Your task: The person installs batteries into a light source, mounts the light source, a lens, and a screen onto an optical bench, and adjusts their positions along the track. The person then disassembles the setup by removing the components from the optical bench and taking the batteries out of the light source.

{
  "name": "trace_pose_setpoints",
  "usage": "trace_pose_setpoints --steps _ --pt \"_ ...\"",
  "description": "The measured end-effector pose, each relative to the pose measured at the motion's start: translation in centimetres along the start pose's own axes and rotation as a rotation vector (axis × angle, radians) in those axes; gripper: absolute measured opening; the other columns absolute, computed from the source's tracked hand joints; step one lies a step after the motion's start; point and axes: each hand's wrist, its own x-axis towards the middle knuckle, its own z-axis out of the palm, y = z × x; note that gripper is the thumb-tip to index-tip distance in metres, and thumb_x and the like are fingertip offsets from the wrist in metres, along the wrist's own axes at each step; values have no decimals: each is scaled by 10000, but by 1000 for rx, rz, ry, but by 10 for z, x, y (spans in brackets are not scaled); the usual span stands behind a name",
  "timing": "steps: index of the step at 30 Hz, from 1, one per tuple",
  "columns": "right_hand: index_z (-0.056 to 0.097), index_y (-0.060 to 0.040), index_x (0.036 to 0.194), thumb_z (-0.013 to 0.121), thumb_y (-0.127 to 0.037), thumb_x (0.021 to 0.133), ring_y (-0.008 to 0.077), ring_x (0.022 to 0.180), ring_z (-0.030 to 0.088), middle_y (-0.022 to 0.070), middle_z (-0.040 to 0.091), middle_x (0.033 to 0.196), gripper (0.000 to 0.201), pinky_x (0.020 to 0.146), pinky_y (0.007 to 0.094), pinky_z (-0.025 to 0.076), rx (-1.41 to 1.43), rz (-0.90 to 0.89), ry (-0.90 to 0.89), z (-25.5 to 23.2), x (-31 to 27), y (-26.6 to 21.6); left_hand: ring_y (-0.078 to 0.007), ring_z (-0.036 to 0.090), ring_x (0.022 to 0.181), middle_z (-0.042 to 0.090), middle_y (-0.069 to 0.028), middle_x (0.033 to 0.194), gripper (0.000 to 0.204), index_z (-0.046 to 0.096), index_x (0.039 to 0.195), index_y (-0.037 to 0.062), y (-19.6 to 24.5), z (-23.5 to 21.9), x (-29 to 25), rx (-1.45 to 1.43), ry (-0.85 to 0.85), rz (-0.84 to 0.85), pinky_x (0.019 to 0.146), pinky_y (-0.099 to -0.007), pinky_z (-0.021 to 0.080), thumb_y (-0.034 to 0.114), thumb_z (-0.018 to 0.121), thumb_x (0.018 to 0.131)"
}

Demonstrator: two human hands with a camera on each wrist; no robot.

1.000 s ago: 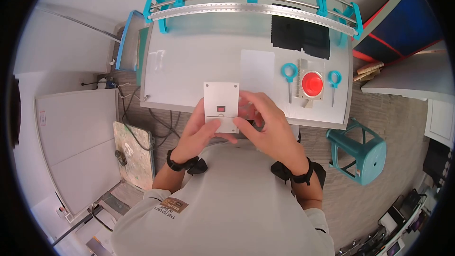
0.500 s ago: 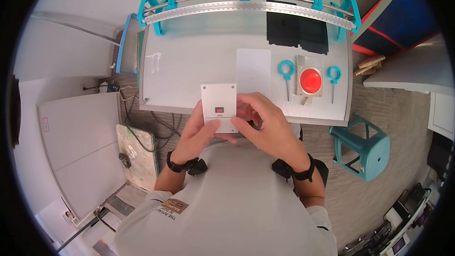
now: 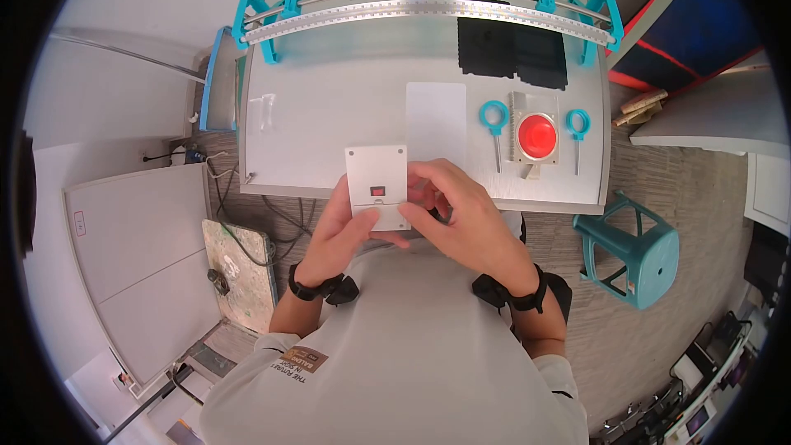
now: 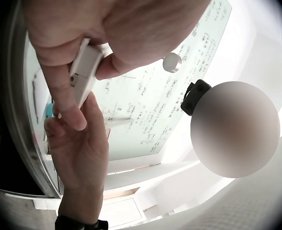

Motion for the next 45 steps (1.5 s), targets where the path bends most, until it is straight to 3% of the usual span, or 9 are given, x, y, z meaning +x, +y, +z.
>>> trace_pose_setpoints --steps 38,45 --pt "593 -61 1291 732 -60 908 134 828 607 54 639 1068 407 644 271 467 -1 -21 12 0 -2 4 -279 558 1299 444 -190 1490 549 196 1567 42 1 2 0 20 23 -28 948 -461 616 47 406 1060" --pt "591 -50 1299 733 -76 917 141 864 633 58 640 1067 409 664 273 482 -7 12 -3 -1 -2 0 -263 573 1283 459 -173 1470 637 192 1565 50 -8 -3 1 85 13 17 916 -433 631 -21 493 1008"
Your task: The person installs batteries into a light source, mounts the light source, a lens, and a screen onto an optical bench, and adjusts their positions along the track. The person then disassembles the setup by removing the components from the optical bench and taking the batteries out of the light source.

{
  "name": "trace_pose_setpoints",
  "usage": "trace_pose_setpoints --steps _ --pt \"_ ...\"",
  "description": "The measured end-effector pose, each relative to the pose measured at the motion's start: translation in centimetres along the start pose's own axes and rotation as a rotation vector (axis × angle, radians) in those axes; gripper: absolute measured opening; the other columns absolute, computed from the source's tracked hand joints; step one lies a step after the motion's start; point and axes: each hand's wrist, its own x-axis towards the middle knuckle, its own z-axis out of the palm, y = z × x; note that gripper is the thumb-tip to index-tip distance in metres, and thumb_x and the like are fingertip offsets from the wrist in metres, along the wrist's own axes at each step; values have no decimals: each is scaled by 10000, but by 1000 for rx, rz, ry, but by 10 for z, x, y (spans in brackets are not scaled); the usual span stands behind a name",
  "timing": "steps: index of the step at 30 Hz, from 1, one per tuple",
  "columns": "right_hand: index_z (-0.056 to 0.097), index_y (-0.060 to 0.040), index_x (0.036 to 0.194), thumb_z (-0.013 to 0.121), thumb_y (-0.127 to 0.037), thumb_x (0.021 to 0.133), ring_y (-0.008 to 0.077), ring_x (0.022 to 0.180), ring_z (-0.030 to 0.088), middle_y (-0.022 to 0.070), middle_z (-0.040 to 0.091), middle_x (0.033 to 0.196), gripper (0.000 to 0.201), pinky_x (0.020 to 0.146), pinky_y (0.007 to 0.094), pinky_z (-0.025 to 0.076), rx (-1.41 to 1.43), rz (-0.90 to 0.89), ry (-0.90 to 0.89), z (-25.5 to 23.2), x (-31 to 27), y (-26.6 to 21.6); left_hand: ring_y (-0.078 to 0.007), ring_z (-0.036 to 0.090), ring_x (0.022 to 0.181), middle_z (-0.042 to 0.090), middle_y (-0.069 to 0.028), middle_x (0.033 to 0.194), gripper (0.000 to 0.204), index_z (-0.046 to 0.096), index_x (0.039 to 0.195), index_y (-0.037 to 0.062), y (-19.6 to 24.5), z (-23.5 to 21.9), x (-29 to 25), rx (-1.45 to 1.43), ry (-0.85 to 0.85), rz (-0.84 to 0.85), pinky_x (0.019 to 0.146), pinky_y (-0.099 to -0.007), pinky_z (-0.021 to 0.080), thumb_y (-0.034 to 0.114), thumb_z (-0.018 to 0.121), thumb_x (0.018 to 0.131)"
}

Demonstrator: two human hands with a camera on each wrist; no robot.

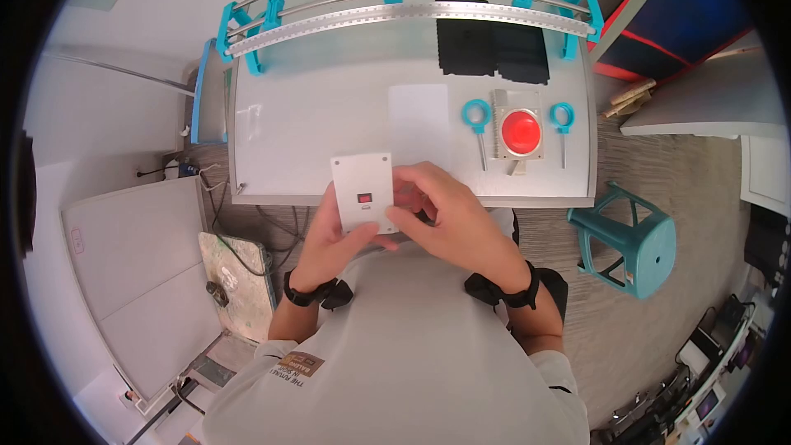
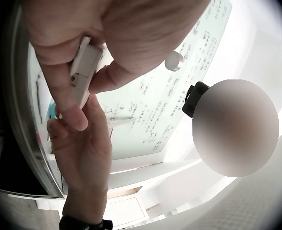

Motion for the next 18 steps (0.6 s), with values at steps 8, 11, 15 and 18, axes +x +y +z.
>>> trace_pose_setpoints --steps 8,11,15,18 --pt "573 -53 1374 682 -124 982 132 785 654 68 683 999 413 669 273 502 76 23 61 2 0 1 -298 614 1262 501 -190 1451 677 180 1573 54 9 3 -1 7 -9 -45 860 -417 645 -44 501 985" --pt "564 -59 1398 640 -125 1010 126 743 653 74 692 949 401 682 275 518 165 66 92 0 2 -7 -331 637 1246 525 -222 1445 665 160 1585 53 12 4 1 -11 -53 -63 807 -399 650 -15 461 995" --pt "559 -70 1414 630 -81 1005 119 736 658 72 683 912 416 696 273 541 122 37 49 0 1 -5 -334 657 1218 541 -239 1435 635 146 1594 44 13 0 0 -45 -78 -111 721 -363 647 43 416 1019" --pt "566 -69 1409 629 -53 996 115 750 663 69 677 905 418 687 273 555 122 13 37 -1 1 -7 -303 675 1180 561 -218 1406 595 184 1582 37 11 -6 0 -46 -95 -96 682 -337 640 72 415 1034"
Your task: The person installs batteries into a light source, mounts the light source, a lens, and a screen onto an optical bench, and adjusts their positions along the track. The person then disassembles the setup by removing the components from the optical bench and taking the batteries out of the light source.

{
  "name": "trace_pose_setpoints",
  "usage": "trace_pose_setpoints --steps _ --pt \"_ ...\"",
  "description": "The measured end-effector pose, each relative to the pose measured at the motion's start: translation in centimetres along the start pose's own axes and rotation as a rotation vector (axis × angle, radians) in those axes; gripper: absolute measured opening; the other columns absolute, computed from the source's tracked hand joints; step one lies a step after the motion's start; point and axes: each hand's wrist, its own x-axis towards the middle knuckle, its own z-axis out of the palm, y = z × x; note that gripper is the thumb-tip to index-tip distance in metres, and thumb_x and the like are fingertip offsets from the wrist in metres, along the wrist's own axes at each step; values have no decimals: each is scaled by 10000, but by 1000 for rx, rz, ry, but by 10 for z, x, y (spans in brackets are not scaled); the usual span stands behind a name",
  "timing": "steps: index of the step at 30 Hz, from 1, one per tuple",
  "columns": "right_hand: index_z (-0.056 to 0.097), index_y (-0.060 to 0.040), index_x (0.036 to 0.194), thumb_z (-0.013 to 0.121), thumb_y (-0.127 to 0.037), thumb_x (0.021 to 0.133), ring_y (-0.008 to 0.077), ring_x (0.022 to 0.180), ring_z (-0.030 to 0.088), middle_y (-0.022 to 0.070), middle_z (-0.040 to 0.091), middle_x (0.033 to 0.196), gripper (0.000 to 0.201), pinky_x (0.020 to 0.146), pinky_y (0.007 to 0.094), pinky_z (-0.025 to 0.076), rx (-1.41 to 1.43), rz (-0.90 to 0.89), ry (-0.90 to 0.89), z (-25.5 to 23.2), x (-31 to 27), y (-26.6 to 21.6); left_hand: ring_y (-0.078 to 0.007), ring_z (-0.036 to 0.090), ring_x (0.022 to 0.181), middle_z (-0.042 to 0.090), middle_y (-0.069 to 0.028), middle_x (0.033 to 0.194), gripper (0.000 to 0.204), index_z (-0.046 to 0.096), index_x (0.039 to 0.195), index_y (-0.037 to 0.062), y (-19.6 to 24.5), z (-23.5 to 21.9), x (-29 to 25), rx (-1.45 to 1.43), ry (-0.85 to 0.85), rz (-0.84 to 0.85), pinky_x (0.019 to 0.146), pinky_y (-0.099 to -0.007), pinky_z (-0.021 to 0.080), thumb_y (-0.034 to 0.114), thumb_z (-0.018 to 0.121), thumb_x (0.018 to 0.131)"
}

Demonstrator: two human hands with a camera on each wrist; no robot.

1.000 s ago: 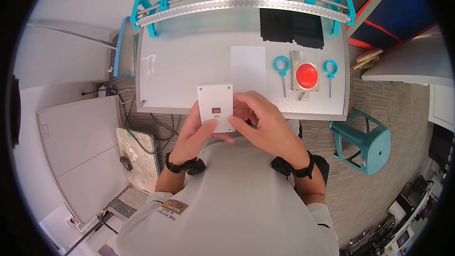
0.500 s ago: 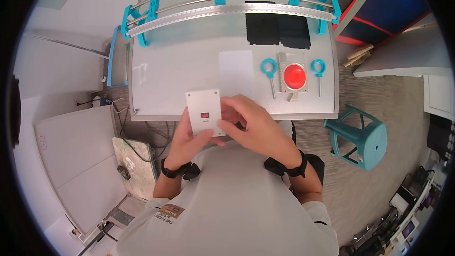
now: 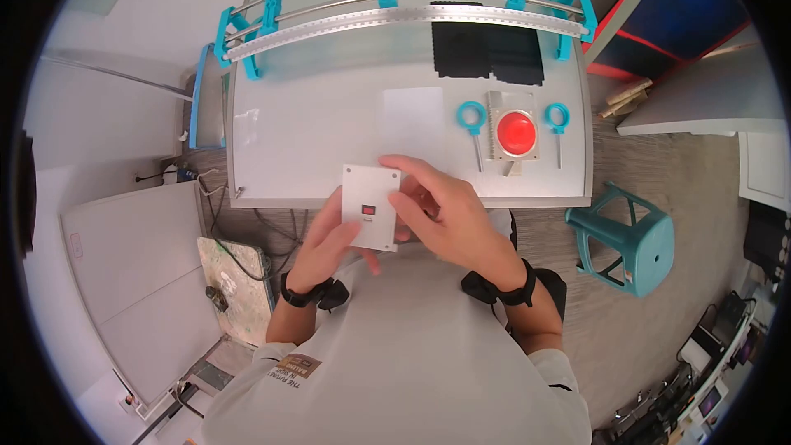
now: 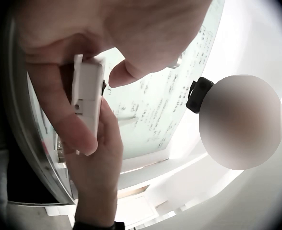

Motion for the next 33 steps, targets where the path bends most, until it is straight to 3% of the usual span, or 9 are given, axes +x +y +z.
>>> trace_pose_setpoints --steps 4,10,33 --pt "580 -63 1391 622 -29 989 111 740 668 64 666 895 405 667 276 565 -54 -43 -20 2 2 1 -235 700 1109 595 -171 1340 517 273 1535 30 -2 2 2 125 65 32 654 -304 626 111 433 1050" --pt "579 -64 1391 619 -22 986 114 699 671 60 660 886 409 662 267 554 -18 -23 -54 1 3 -1 -247 721 1020 610 -175 1293 528 283 1525 19 -1 6 4 170 90 38 618 -301 625 118 412 1023" --pt "586 -55 1377 622 -29 985 127 724 665 75 672 887 395 687 280 555 -20 0 -52 2 3 0 -260 728 1028 616 -181 1297 499 293 1515 20 -7 4 1 121 111 12 618 -308 634 163 405 1050"
